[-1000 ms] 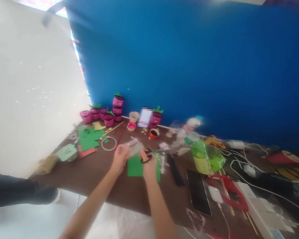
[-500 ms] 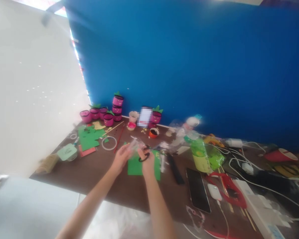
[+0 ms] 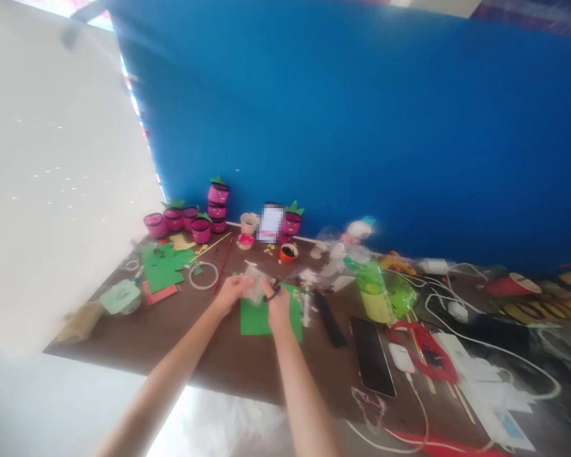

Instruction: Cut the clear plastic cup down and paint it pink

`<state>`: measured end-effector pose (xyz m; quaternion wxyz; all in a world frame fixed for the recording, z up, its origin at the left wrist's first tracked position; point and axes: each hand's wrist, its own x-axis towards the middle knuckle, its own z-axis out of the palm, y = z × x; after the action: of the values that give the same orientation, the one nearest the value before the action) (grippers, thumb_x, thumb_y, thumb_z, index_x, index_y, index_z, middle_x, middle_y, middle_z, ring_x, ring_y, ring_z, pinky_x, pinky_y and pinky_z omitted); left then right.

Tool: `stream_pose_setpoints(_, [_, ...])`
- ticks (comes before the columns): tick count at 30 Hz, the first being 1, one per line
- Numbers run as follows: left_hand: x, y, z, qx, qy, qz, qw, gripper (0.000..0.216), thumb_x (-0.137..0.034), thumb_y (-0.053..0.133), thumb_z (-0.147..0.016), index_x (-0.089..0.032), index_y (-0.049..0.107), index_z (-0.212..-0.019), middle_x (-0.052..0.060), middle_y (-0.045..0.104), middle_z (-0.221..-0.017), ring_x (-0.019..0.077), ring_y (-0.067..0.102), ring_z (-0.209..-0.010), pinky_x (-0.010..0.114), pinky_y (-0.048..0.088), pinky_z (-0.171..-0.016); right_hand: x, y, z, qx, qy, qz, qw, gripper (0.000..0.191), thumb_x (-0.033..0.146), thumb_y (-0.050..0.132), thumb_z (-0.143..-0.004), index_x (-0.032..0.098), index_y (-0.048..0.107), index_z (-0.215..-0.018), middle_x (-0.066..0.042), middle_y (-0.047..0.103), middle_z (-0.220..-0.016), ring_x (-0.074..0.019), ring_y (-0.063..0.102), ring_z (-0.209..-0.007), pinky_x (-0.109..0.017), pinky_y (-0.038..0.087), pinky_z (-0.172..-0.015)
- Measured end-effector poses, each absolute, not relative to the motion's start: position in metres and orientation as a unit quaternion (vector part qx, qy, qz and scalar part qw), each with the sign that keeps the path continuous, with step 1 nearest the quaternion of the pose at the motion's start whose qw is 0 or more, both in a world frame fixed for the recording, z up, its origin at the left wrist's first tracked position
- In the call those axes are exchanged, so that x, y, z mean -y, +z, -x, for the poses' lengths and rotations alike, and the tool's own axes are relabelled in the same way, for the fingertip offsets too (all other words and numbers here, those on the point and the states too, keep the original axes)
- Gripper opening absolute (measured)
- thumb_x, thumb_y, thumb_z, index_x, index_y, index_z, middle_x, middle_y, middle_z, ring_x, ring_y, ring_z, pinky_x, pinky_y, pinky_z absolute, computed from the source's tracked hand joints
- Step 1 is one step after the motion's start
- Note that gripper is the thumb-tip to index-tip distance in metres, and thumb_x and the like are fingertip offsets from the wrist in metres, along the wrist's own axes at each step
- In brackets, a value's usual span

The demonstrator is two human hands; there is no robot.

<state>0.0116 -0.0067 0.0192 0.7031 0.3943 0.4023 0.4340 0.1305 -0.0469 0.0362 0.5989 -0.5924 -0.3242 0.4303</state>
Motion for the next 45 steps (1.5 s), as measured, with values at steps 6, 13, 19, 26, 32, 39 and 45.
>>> stream_pose_setpoints(6, [0.004,0.009,-0.006,-0.388,0.439,-0.423,0.691,0.036,-0.039,0.076,-0.053,-0.010,0.066,-0.070,0.003,0.063,-0.060,0.0124,0.057,-0.052,0.024,0.047,-0.053,0.047,0.026,-0.141,0.369,0.438,0.600,0.559,0.036,0.051,0.063,-0.062,0.016,0.060,-0.072,-0.001,0.059,-0.065,-0.0149,0.051,-0.061,-0.027,0.040,-0.061])
stream_pose_setpoints(13, [-0.001,0.002,-0.001,-0.393,0.426,-0.505,0.640,0.027,-0.036,0.072,-0.061,-0.012,0.067,-0.074,0.002,0.065,-0.061,0.0126,0.058,-0.054,0.023,0.046,-0.055,0.050,0.036,-0.174,0.500,0.384,0.647,0.429,0.043,0.058,0.053,-0.070,0.015,0.056,-0.062,0.002,0.046,-0.053,-0.0126,0.041,-0.053,-0.025,0.032,-0.052])
stream_pose_setpoints(19, [-0.005,0.008,0.004,-0.409,0.417,-0.489,0.648,0.032,-0.034,0.073,-0.060,-0.011,0.067,-0.082,0.003,0.066,-0.062,0.0128,0.059,-0.056,0.022,0.046,-0.057,0.055,0.064,-0.203,0.561,0.372,0.647,0.358,0.040,0.055,0.057,-0.068,0.017,0.050,-0.059,0.004,0.042,-0.053,-0.0099,0.036,-0.051,-0.023,0.027,-0.049])
stream_pose_setpoints(26, [-0.011,0.004,0.011,-0.386,0.402,-0.508,0.657,0.041,-0.033,0.075,-0.059,-0.012,0.067,-0.094,0.004,0.067,-0.072,0.0131,0.061,-0.064,0.023,0.046,-0.062,0.061,0.090,-0.208,0.705,0.229,0.665,0.090,0.043,0.059,0.055,-0.069,0.020,0.045,-0.053,0.004,0.043,-0.048,-0.0104,0.039,-0.046,-0.022,0.025,-0.047])
stream_pose_setpoints(32, [-0.012,0.004,0.012,-0.381,0.391,-0.498,0.674,0.045,-0.032,0.076,-0.057,-0.014,0.065,-0.097,0.006,0.069,-0.085,0.0150,0.063,-0.072,0.024,0.048,-0.064,0.059,0.109,-0.204,0.749,0.128,0.650,-0.027,0.046,0.065,0.051,-0.070,0.020,0.050,-0.058,-0.001,0.055,-0.055,-0.0142,0.049,-0.051,-0.023,0.027,-0.049])
stream_pose_setpoints(39, [-0.011,0.005,0.015,-0.349,0.395,-0.509,0.681,0.043,-0.029,0.076,-0.058,-0.014,0.063,-0.096,0.007,0.070,-0.089,0.0160,0.064,-0.076,0.025,0.050,-0.067,0.053,0.123,-0.212,0.781,0.094,0.611,-0.091,0.050,0.069,0.051,-0.067,0.020,0.057,-0.062,-0.007,0.061,-0.065,-0.0186,0.054,-0.058,-0.025,0.031,-0.051])
stream_pose_setpoints(45, [-0.011,0.004,0.015,-0.325,0.391,-0.511,0.694,0.039,-0.029,0.076,-0.059,-0.012,0.065,-0.092,0.007,0.070,-0.084,0.0167,0.064,-0.075,0.026,0.050,-0.069,0.049,0.126,-0.215,0.791,0.121,0.589,-0.114,0.052,0.070,0.049,-0.067,0.019,0.057,-0.059,-0.008,0.060,-0.063,-0.0193,0.055,-0.058,-0.026,0.033,-0.050])
